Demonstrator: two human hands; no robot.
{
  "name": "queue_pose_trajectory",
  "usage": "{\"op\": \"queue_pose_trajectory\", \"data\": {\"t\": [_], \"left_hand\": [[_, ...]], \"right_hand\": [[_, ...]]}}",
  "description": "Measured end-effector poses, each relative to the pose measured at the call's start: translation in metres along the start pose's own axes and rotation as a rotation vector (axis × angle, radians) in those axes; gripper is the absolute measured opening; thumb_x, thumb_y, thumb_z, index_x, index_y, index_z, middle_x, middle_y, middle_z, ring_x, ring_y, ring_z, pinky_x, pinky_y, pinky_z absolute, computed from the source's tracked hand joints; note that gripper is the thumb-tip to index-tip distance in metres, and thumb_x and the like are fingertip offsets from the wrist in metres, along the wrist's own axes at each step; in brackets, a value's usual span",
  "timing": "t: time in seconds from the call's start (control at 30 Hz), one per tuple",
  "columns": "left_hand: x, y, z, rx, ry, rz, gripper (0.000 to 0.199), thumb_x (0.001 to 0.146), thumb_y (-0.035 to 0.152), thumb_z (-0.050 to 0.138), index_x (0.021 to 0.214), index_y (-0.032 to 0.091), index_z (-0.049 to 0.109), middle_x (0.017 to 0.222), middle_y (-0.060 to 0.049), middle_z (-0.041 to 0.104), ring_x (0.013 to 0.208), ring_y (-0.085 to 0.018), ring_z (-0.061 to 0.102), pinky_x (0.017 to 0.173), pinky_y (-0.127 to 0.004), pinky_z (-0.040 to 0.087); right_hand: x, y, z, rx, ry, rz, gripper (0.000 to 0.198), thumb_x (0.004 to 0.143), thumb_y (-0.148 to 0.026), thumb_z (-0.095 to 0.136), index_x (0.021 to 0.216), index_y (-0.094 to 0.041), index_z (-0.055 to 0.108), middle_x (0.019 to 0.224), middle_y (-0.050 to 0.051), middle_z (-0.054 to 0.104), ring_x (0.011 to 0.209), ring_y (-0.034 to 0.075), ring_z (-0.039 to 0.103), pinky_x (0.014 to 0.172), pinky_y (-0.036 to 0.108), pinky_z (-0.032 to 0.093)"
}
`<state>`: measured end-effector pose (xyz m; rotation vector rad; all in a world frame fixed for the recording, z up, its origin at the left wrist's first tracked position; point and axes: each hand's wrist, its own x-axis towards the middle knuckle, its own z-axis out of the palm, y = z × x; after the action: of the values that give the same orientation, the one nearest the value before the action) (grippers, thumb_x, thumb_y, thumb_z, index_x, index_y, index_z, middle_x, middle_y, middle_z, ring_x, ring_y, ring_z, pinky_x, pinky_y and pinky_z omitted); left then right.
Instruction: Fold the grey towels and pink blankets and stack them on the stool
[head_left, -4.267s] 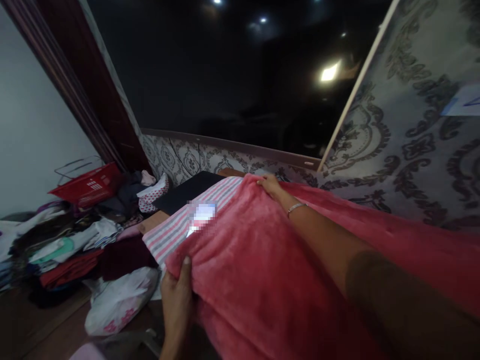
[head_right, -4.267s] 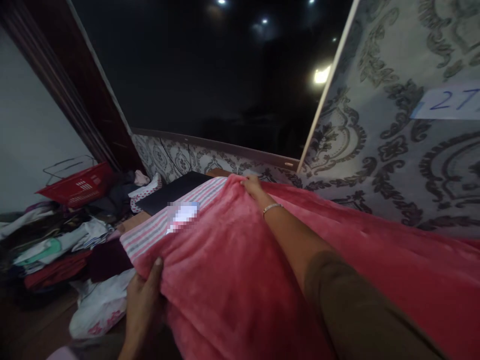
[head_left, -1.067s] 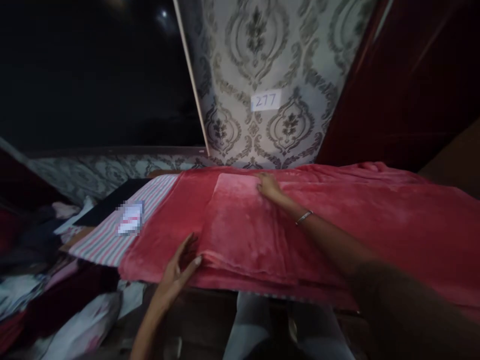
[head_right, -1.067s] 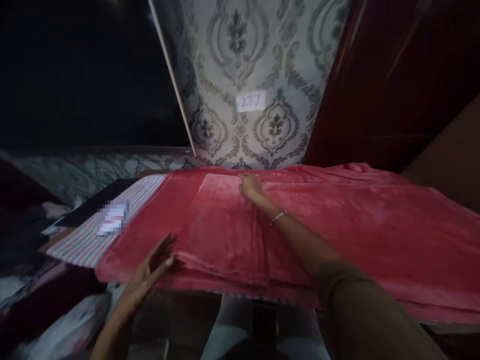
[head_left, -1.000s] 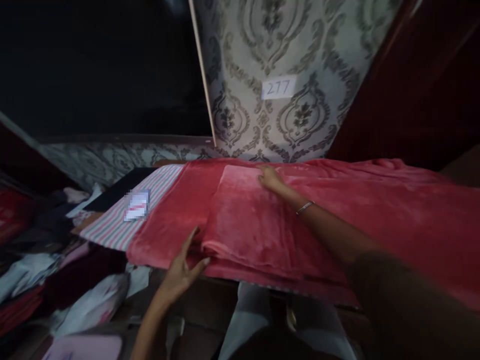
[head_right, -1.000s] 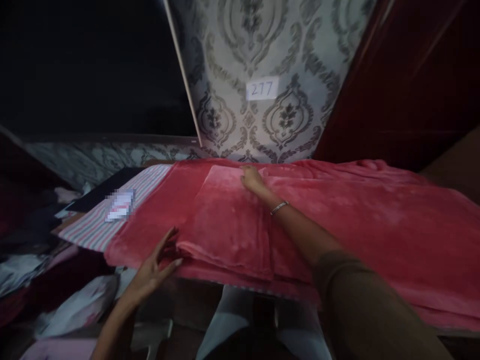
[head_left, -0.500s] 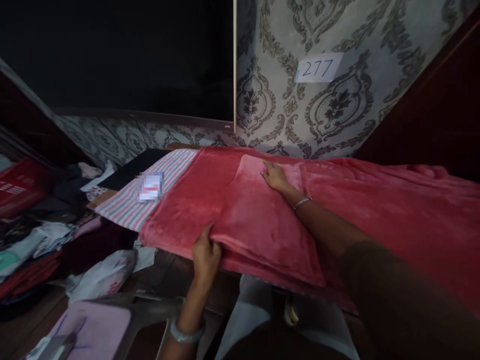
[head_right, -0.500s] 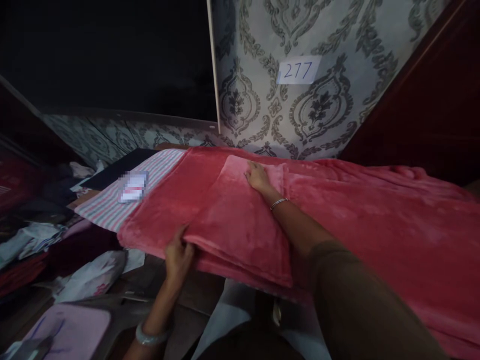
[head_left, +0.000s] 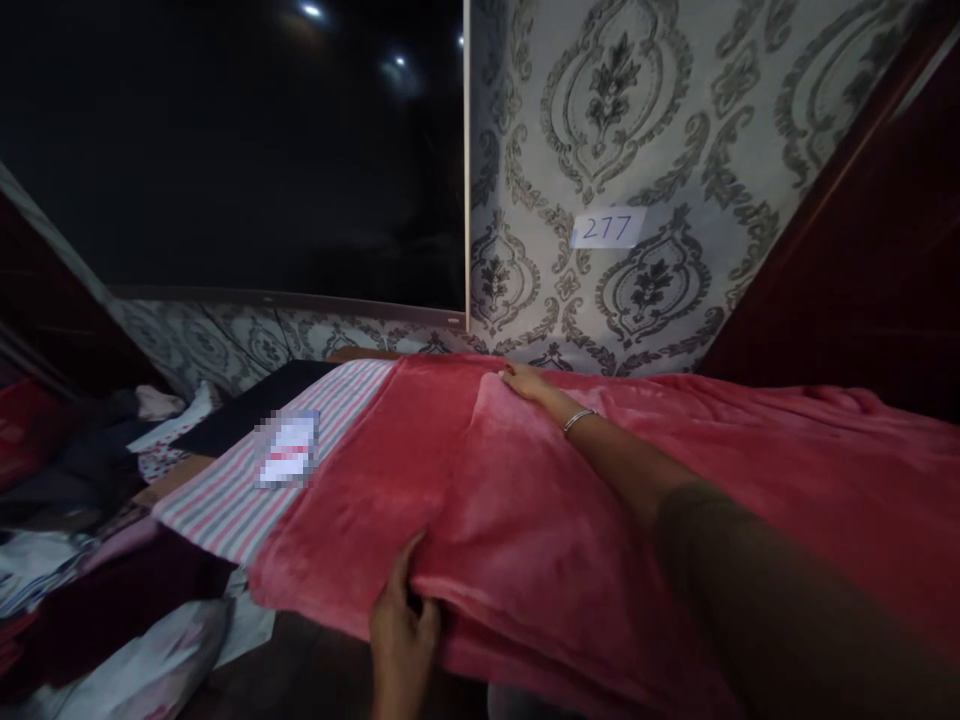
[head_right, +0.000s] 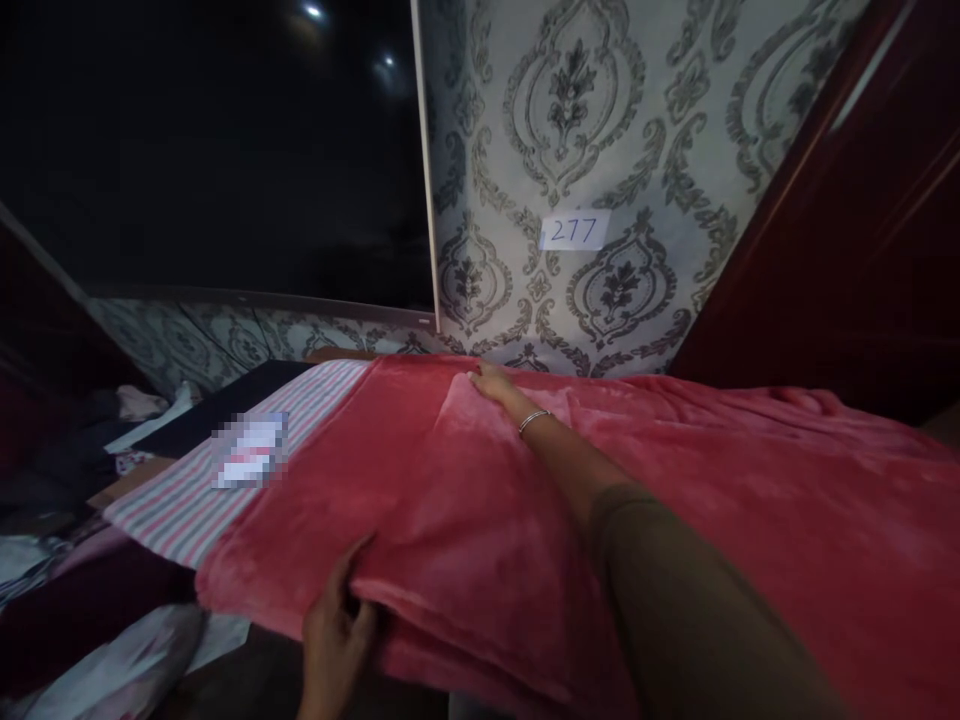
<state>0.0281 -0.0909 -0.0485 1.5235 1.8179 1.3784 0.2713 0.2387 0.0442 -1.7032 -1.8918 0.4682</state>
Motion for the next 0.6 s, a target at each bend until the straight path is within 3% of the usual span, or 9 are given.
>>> {"op": "queue_pose_trajectory", "data": {"t": [0.07, 0.13, 0.23, 0.33, 0.43, 0.6], "left_hand": [[-0.003, -0.003, 0.003, -0.038, 0.039, -0.002, 0.059, 0.078, 0.041, 0.052, 0.129, 0.014, 0.067, 0.078, -0.005, 0.075, 0.048, -0.020, 0.056, 0.057, -0.033, 0.053], [-0.005, -0.006, 0.005, -0.074, 0.051, -0.006, 0.058, 0.082, 0.044, 0.053, 0.131, 0.015, 0.066, 0.104, -0.010, 0.078, 0.060, -0.021, 0.065, 0.067, -0.035, 0.057], [-0.006, -0.010, 0.008, -0.060, -0.007, -0.006, 0.061, 0.079, 0.039, 0.056, 0.136, 0.017, 0.063, 0.108, -0.009, 0.078, 0.066, -0.023, 0.070, 0.069, -0.035, 0.059], [-0.003, -0.015, 0.008, -0.059, -0.069, 0.050, 0.063, 0.078, 0.034, 0.055, 0.139, 0.020, 0.063, 0.115, -0.008, 0.077, 0.088, -0.028, 0.075, 0.083, -0.037, 0.061], [0.000, -0.020, 0.006, -0.141, -0.091, 0.121, 0.054, 0.086, 0.038, 0.049, 0.133, 0.022, 0.069, 0.128, -0.008, 0.072, 0.122, -0.030, 0.067, 0.107, -0.041, 0.051], [-0.003, -0.024, 0.002, -0.251, -0.139, 0.038, 0.049, 0.092, 0.053, 0.048, 0.125, 0.028, 0.074, 0.130, -0.007, 0.071, 0.126, -0.029, 0.064, 0.114, -0.043, 0.046]], "right_hand": [[0.012, -0.006, 0.004, 0.041, -0.056, 0.021, 0.024, 0.091, -0.036, 0.061, 0.097, -0.016, 0.075, 0.098, 0.010, 0.077, 0.096, 0.025, 0.070, 0.088, 0.034, 0.053], [0.022, -0.009, 0.007, 0.081, -0.099, 0.052, 0.027, 0.086, -0.042, 0.067, 0.074, -0.018, 0.071, 0.077, 0.008, 0.073, 0.081, 0.026, 0.069, 0.079, 0.037, 0.055], [0.031, -0.012, 0.009, 0.155, -0.150, 0.078, 0.032, 0.073, -0.043, 0.080, 0.056, -0.021, 0.063, 0.060, 0.003, 0.065, 0.070, 0.026, 0.065, 0.073, 0.038, 0.054], [0.033, -0.013, 0.009, 0.267, -0.208, 0.066, 0.025, 0.068, -0.037, 0.081, 0.058, -0.021, 0.064, 0.062, 0.000, 0.065, 0.069, 0.023, 0.064, 0.069, 0.035, 0.054], [0.028, -0.009, 0.008, 0.384, -0.242, 0.053, 0.019, 0.069, -0.037, 0.076, 0.067, -0.021, 0.067, 0.071, 0.000, 0.070, 0.069, 0.020, 0.064, 0.066, 0.032, 0.054], [0.012, 0.000, 0.003, 0.477, -0.172, 0.028, 0.027, 0.075, -0.047, 0.067, 0.074, -0.020, 0.065, 0.073, 0.002, 0.068, 0.068, 0.020, 0.061, 0.066, 0.033, 0.054]]}}
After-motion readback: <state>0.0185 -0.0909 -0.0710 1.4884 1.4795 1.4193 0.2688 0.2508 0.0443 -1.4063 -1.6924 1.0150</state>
